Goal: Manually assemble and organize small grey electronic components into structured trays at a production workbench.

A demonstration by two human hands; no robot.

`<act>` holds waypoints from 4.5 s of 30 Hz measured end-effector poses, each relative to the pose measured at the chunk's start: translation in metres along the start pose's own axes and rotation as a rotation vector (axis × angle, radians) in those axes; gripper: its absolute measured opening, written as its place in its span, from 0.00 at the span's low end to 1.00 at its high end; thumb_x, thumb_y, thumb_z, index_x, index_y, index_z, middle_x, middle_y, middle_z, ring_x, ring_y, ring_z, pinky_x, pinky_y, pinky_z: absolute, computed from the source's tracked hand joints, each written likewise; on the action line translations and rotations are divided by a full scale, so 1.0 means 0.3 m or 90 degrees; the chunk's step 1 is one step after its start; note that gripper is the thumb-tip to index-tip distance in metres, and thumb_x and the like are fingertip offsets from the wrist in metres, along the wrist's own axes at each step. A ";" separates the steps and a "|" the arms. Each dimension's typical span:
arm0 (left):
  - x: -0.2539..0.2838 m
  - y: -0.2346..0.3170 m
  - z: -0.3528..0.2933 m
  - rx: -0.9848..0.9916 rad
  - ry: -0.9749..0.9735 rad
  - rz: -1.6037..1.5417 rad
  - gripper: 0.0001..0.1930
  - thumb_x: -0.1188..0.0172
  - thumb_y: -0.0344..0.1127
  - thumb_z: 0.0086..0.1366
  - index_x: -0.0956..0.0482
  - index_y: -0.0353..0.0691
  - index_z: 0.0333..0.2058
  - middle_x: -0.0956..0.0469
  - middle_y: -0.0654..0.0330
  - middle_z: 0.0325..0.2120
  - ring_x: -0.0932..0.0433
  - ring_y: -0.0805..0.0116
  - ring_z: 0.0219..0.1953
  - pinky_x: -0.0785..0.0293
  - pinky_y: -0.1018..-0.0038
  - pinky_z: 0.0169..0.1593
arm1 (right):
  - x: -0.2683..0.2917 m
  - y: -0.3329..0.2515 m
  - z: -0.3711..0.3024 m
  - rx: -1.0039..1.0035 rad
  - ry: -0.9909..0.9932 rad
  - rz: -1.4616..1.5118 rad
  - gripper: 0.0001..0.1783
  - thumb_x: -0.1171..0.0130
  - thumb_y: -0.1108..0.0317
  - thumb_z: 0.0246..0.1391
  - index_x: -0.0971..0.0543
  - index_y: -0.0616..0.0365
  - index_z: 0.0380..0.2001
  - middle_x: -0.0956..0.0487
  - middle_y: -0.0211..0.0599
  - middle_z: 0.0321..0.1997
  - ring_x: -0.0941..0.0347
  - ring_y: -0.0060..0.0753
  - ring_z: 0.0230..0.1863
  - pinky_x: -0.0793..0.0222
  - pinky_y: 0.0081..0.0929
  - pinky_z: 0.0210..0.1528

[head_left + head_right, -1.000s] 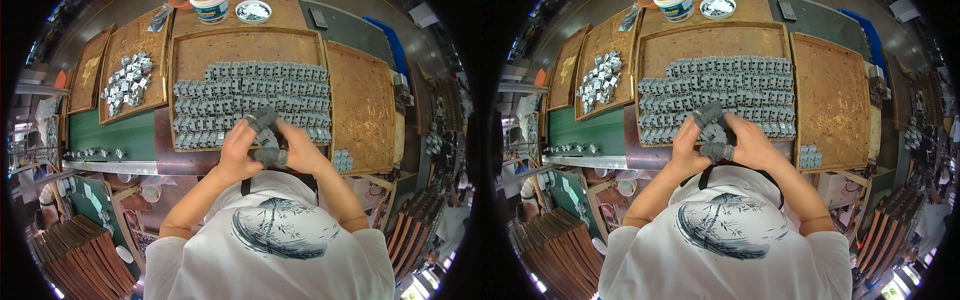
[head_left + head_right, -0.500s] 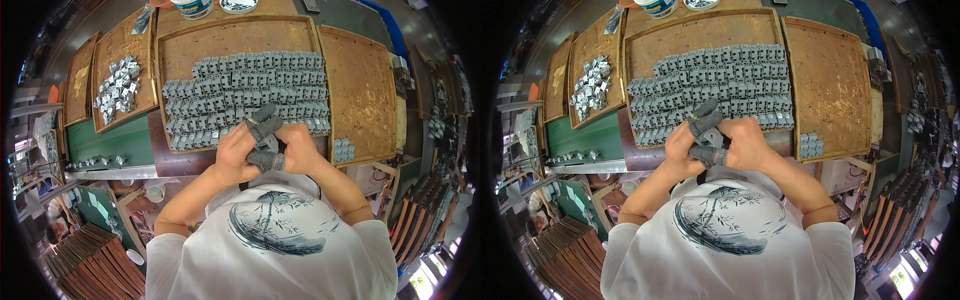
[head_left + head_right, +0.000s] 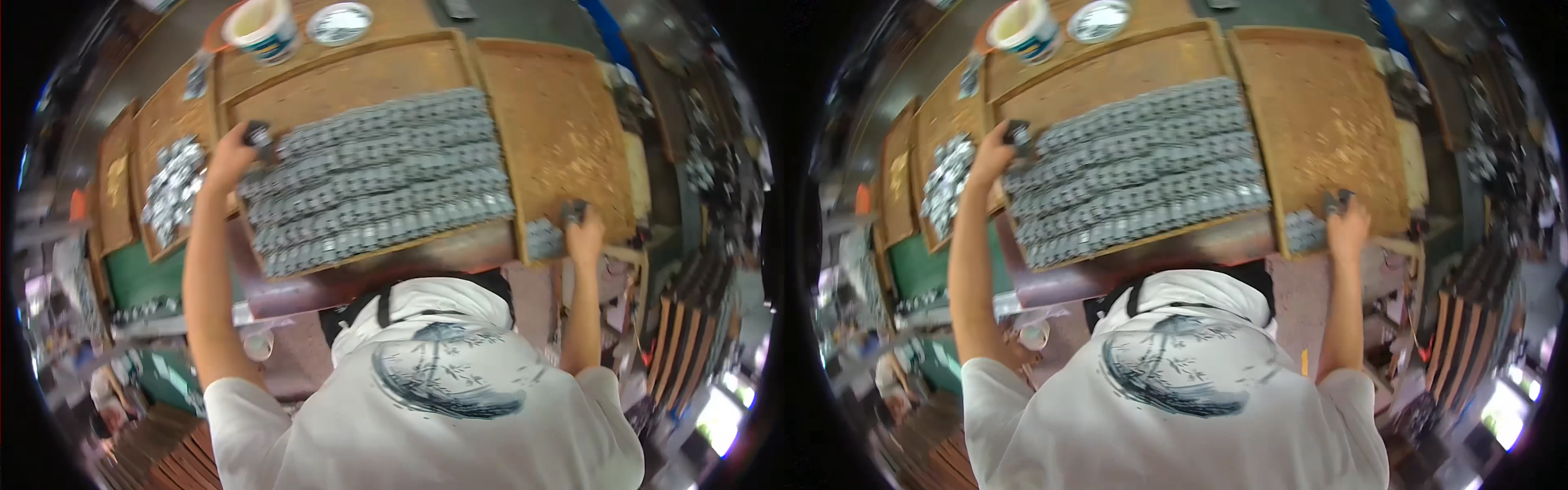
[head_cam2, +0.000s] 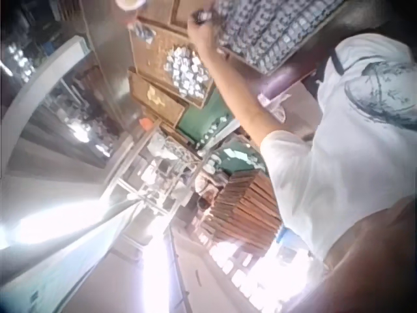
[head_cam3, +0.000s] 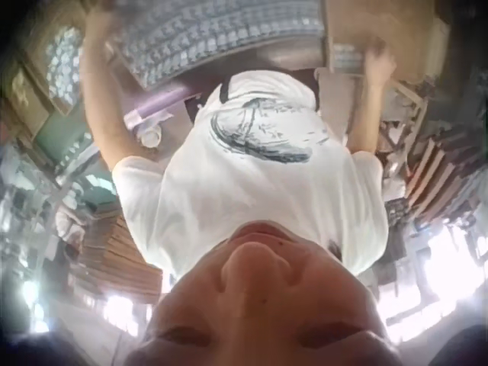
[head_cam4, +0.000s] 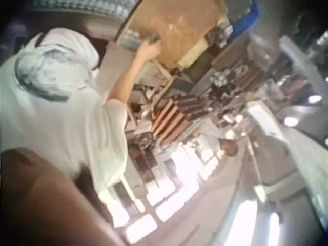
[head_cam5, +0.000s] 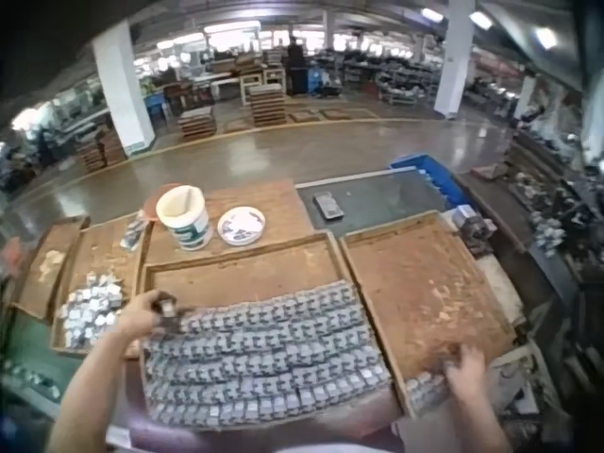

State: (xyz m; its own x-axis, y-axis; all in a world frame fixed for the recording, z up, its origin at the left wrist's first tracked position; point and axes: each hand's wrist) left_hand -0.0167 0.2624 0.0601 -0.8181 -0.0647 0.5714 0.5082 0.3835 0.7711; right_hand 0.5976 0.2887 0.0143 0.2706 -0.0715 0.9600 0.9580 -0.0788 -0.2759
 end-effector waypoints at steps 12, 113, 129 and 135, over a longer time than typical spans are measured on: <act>0.015 -0.043 0.015 0.056 -0.161 -0.142 0.25 0.50 0.21 0.53 0.23 0.31 0.52 0.20 0.61 0.43 0.24 0.70 0.45 0.30 0.77 0.51 | -0.082 0.136 -0.040 -0.013 -0.176 0.075 0.21 0.46 0.62 0.47 0.20 0.55 0.45 0.22 0.48 0.47 0.30 0.56 0.51 0.37 0.48 0.55; 0.092 -0.082 0.062 0.019 -0.246 0.030 0.26 0.44 0.24 0.47 0.21 0.36 0.50 0.19 0.62 0.40 0.25 0.71 0.43 0.31 0.75 0.51 | 0.049 -0.036 -0.021 -0.046 -0.139 0.336 0.13 0.47 0.72 0.54 0.20 0.65 0.40 0.18 0.38 0.31 0.23 0.29 0.33 0.28 0.28 0.37; -0.046 0.002 -0.135 -0.201 0.170 0.296 0.32 0.50 0.19 0.51 0.31 0.38 0.58 0.29 0.52 0.49 0.27 0.59 0.45 0.31 0.73 0.47 | -0.011 0.075 -0.071 -0.024 -0.174 -0.050 0.22 0.43 0.62 0.45 0.22 0.55 0.46 0.24 0.44 0.49 0.37 0.54 0.57 0.44 0.56 0.57; -0.231 0.139 -0.430 -0.278 0.197 0.111 0.24 0.43 0.19 0.53 0.27 0.34 0.51 0.27 0.46 0.49 0.27 0.48 0.51 0.32 0.67 0.55 | 0.039 0.020 -0.004 -0.020 -0.086 0.044 0.16 0.38 0.60 0.45 0.23 0.63 0.32 0.20 0.48 0.33 0.24 0.54 0.34 0.30 0.46 0.42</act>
State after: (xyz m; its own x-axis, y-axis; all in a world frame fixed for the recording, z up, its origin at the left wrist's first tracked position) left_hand 0.0960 0.1641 0.0888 -0.6280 -0.3273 0.7061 0.7470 0.0009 0.6648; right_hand 0.6065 0.2862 0.0238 0.3479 0.0560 0.9358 0.9339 -0.1089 -0.3407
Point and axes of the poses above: each hand's wrist, its own z-axis towards the middle knuckle, its own x-axis out of the back of the hand, y = z × x
